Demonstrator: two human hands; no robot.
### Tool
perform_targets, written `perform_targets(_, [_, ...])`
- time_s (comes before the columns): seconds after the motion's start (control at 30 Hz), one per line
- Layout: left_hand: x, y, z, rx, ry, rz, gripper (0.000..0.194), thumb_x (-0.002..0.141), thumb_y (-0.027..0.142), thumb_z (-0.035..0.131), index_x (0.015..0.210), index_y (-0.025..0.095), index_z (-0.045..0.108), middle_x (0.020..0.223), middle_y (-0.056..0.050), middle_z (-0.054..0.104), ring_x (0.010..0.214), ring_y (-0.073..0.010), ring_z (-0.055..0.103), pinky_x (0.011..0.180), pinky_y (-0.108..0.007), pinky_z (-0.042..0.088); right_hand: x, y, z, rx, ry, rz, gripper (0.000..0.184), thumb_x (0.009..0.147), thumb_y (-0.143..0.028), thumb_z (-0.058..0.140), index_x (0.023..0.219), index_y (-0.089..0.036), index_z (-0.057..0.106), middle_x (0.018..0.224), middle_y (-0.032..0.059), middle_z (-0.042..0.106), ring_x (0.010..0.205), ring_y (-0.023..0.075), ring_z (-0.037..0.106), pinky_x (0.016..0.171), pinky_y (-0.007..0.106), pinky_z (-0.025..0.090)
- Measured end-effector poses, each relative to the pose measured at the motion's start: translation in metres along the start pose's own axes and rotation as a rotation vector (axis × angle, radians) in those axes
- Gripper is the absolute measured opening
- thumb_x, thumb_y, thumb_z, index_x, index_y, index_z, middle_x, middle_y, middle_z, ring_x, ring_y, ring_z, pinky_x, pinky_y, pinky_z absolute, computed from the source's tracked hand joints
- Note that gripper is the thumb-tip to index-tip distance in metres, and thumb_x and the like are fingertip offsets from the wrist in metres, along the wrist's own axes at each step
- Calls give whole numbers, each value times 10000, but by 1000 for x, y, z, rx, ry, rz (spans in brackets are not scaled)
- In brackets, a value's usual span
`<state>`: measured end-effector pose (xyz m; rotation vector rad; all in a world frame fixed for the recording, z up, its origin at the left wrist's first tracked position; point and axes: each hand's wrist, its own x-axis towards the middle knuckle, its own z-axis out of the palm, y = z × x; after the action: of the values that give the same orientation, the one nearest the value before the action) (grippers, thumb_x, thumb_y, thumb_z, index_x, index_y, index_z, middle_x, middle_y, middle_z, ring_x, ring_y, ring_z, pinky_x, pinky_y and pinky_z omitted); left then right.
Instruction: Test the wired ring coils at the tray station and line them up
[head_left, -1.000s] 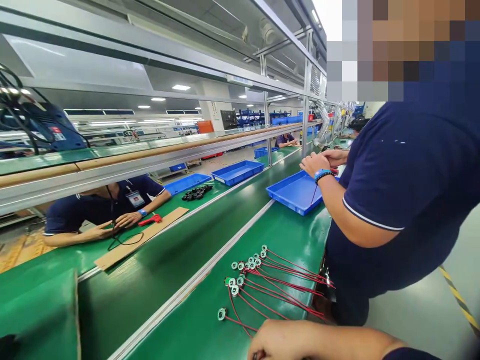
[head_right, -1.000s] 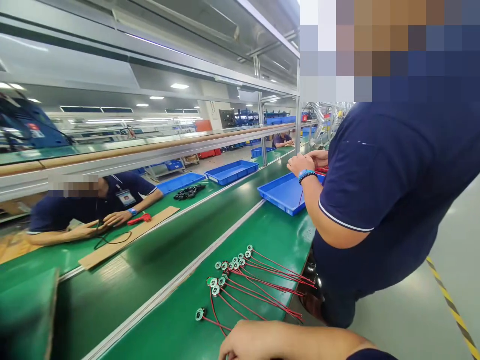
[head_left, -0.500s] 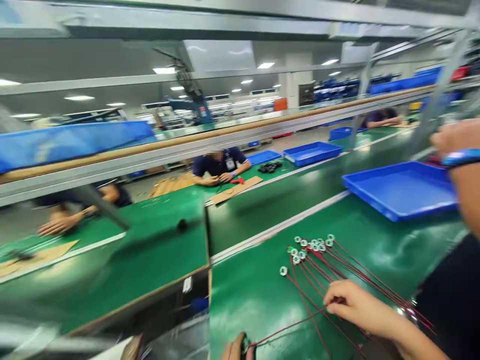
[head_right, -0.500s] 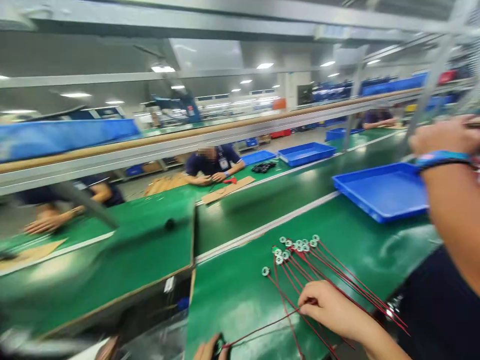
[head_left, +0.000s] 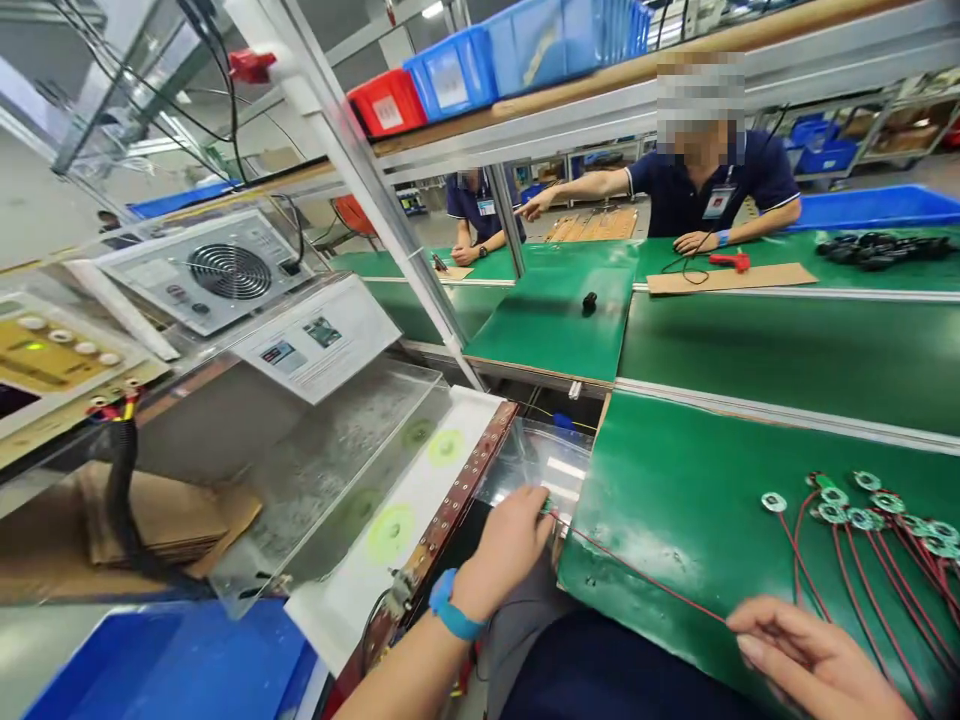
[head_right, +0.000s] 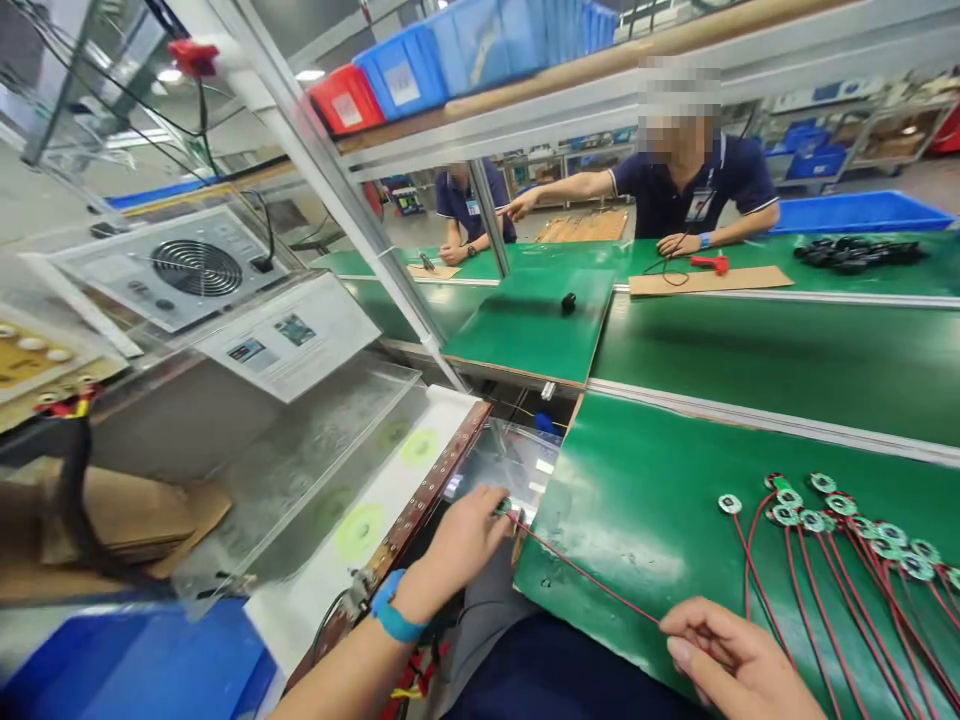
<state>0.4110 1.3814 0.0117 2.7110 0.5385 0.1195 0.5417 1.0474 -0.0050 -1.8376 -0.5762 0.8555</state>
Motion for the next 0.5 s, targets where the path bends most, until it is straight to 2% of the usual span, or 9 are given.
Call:
perform_targets(0.07, [-14, -37, -19, 3, 71, -45, 197, 939, 272, 513, 1059, 175, 637, 981, -106, 658, 909, -249, 627, 809, -352, 495, 16, -28, 26, 59, -131, -69, 326, 845, -548, 656, 863, -227, 712, 785, 61, 645, 711, 181, 605, 650, 262, 530])
perform_targets(0.13, [-28, -80, -36, -8, 145, -110, 235, 936, 314, 506, 1082, 181, 634, 1022, -109, 676, 937, -248, 633, 841, -352, 492, 34, -58, 54, 117, -287, -130, 246, 858, -441, 669, 959, -222, 715, 931, 74, 681, 828, 185, 619, 783, 294, 533])
perform_targets(0.2, [-43, -124, -50, 39, 169, -221, 263, 924, 362, 515, 1073, 186, 643, 996, -100, 693, 902, -248, 637, 833, -350, 486, 54, -84, 85, 168, -464, -188, 301, 838, -330, 674, 1115, -216, 701, 1062, 81, 692, 840, 167, 611, 795, 297, 522])
perform_targets(0.27, [-57, -164, -58, 116, 138, -344, 277, 910, 375, 525, 1063, 181, 653, 940, -92, 699, 855, -247, 635, 812, -340, 474, 75, -104, 120, 180, -604, -247, 389, 797, -237, 671, 1184, -203, 691, 1102, 79, 700, 787, 140, 594, 734, 272, 504])
perform_targets(0.37, [-76, -212, -60, 180, 98, -470, 273, 914, 353, 507, 1047, 165, 654, 924, -108, 703, 846, -253, 639, 768, -324, 455, 105, -121, 180, 126, -651, -274, 348, 790, -189, 657, 1130, -178, 728, 1026, 65, 729, 747, 124, 588, 694, 246, 478])
perform_targets(0.43, [-84, -234, -53, 191, 87, -522, 245, 914, 315, 494, 1014, 160, 655, 952, -125, 713, 872, -263, 647, 746, -316, 445, 120, -126, 219, 88, -624, -221, 252, 851, -218, 613, 1053, -157, 750, 941, 61, 740, 714, 118, 599, 659, 231, 468])
perform_targets(0.5, [-90, -250, -43, 191, 63, -562, 202, 904, 271, 500, 965, 162, 658, 964, -127, 723, 901, -263, 655, 747, -305, 439, 128, -128, 253, 74, -619, -135, 246, 899, -205, 544, 1013, -141, 752, 908, 60, 742, 668, 107, 612, 585, 206, 443])
